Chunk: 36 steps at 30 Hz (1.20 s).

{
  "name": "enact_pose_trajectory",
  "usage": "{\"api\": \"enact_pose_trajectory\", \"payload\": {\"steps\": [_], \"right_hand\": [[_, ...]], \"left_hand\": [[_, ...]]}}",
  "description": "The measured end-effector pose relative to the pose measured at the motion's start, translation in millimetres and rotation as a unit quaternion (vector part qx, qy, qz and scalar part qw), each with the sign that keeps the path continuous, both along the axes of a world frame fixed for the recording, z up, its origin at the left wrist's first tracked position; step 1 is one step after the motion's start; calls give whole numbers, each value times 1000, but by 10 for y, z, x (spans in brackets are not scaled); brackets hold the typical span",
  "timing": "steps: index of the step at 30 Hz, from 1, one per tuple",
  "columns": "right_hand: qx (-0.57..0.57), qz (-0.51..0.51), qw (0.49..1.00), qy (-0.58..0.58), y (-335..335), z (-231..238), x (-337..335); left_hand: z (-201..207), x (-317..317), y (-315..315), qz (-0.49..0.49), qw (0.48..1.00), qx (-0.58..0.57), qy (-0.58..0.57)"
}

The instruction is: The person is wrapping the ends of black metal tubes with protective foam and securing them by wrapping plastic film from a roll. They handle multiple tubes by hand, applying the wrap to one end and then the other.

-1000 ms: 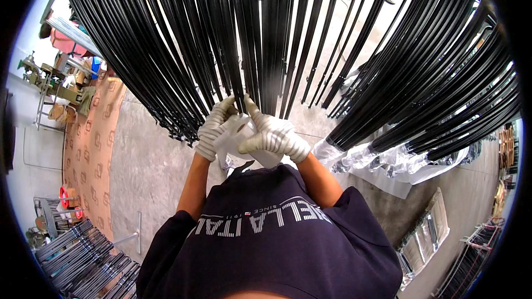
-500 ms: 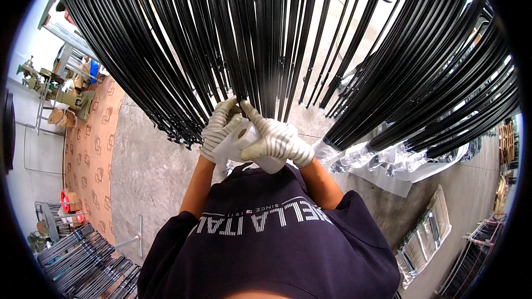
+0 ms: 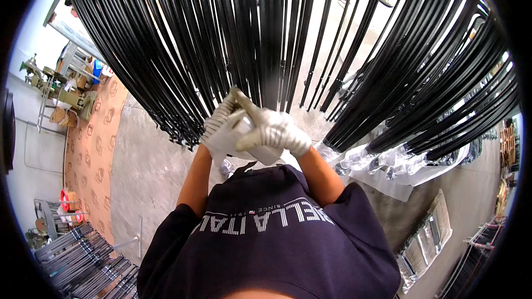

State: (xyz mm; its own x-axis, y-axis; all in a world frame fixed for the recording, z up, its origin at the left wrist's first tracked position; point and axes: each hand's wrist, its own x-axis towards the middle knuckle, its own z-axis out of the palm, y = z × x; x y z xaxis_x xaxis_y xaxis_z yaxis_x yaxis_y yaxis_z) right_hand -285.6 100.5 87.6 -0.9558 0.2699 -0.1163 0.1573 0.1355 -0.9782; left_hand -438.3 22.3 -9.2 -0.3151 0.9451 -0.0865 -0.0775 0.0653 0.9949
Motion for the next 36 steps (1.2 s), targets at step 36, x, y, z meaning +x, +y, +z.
{"api": "enact_pose_trajectory", "payload": {"steps": [36], "right_hand": [[-200, -136, 905, 351, 329, 843, 491]], "left_hand": [[3482, -38, 1798, 72, 973, 214, 48]]}}
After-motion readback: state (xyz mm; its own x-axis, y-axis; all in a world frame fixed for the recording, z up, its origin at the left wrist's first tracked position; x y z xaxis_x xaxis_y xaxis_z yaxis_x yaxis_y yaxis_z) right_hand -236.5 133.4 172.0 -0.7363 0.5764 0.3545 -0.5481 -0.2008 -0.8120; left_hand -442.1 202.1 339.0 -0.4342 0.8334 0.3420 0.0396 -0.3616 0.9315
